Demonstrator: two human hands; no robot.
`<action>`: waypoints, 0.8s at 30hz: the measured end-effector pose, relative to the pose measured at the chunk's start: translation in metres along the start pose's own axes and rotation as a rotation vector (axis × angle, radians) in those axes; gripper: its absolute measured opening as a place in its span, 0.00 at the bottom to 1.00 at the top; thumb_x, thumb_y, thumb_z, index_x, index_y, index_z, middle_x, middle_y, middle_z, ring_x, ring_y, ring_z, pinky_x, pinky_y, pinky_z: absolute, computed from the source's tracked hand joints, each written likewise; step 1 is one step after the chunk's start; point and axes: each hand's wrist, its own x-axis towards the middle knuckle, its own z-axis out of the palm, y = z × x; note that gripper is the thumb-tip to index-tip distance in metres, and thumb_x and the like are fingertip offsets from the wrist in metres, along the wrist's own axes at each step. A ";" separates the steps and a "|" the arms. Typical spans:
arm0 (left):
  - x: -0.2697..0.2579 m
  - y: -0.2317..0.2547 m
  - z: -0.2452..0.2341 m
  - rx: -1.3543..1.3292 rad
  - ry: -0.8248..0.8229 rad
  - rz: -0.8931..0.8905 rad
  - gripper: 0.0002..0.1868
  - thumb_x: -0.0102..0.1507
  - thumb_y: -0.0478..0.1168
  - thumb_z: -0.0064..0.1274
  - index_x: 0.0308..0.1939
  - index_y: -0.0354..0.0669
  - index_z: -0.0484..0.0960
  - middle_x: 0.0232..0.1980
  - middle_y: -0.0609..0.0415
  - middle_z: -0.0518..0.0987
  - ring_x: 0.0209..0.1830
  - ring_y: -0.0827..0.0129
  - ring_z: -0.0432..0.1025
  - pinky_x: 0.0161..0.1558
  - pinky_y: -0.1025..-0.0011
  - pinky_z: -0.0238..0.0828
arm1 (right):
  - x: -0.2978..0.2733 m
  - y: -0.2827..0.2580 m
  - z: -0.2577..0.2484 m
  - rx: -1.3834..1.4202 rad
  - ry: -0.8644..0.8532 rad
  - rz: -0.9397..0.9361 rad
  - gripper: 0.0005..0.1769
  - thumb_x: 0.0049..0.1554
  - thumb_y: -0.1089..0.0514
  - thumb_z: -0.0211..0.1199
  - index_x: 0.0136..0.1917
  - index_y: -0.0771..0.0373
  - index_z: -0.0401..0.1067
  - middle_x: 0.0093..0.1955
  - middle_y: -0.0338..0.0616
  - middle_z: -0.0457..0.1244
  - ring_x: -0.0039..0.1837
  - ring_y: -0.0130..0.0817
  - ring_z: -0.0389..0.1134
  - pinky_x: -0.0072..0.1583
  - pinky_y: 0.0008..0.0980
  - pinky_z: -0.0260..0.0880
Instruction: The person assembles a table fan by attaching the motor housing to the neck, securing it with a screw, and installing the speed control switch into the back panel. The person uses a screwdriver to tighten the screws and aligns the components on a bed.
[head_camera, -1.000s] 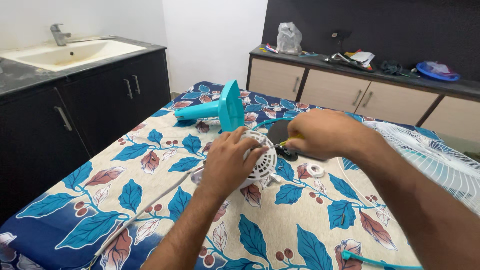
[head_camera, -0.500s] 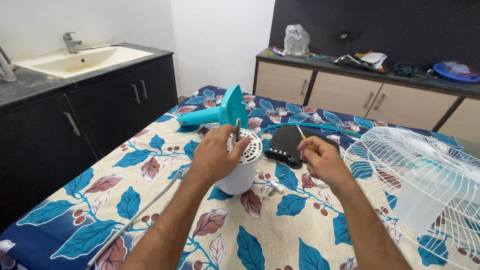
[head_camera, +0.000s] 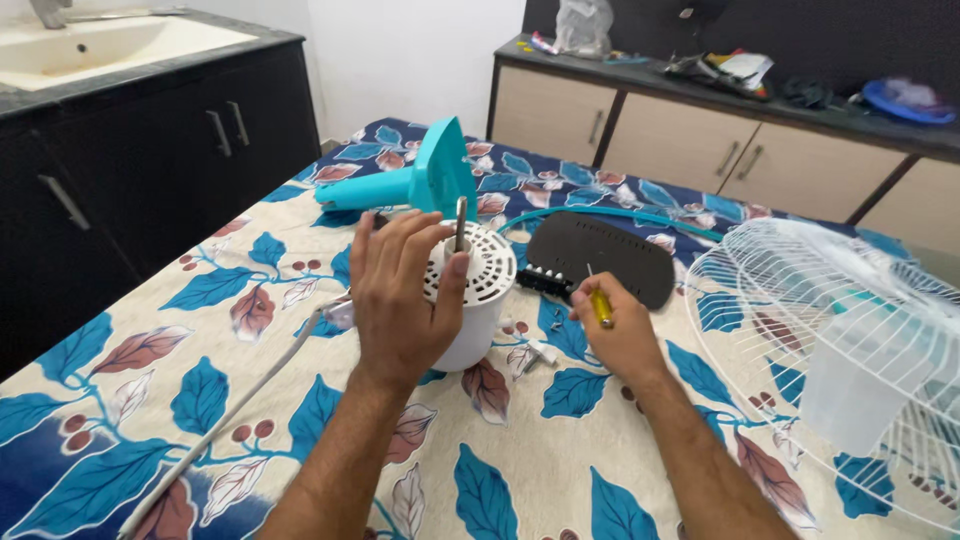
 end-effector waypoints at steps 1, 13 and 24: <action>-0.001 -0.001 -0.002 -0.018 -0.014 -0.018 0.12 0.71 0.43 0.52 0.55 0.41 0.79 0.58 0.47 0.81 0.63 0.54 0.74 0.76 0.43 0.54 | -0.002 0.001 0.003 0.018 -0.014 0.050 0.12 0.64 0.49 0.58 0.54 0.58 0.72 0.38 0.42 0.72 0.39 0.22 0.70 0.42 0.26 0.69; -0.010 -0.004 -0.004 -0.048 -0.066 -0.074 0.16 0.71 0.45 0.53 0.59 0.43 0.78 0.58 0.47 0.82 0.62 0.57 0.75 0.74 0.41 0.55 | 0.008 0.006 -0.020 0.275 -0.013 0.344 0.19 0.65 0.49 0.55 0.52 0.67 0.76 0.27 0.40 0.59 0.28 0.23 0.62 0.31 0.26 0.66; -0.002 -0.003 -0.008 0.049 -0.195 -0.061 0.33 0.62 0.58 0.64 0.59 0.35 0.78 0.62 0.32 0.77 0.70 0.36 0.67 0.69 0.38 0.59 | 0.017 -0.004 -0.067 0.244 0.021 0.282 0.14 0.66 0.51 0.59 0.54 0.62 0.79 0.28 0.40 0.61 0.31 0.25 0.62 0.37 0.26 0.64</action>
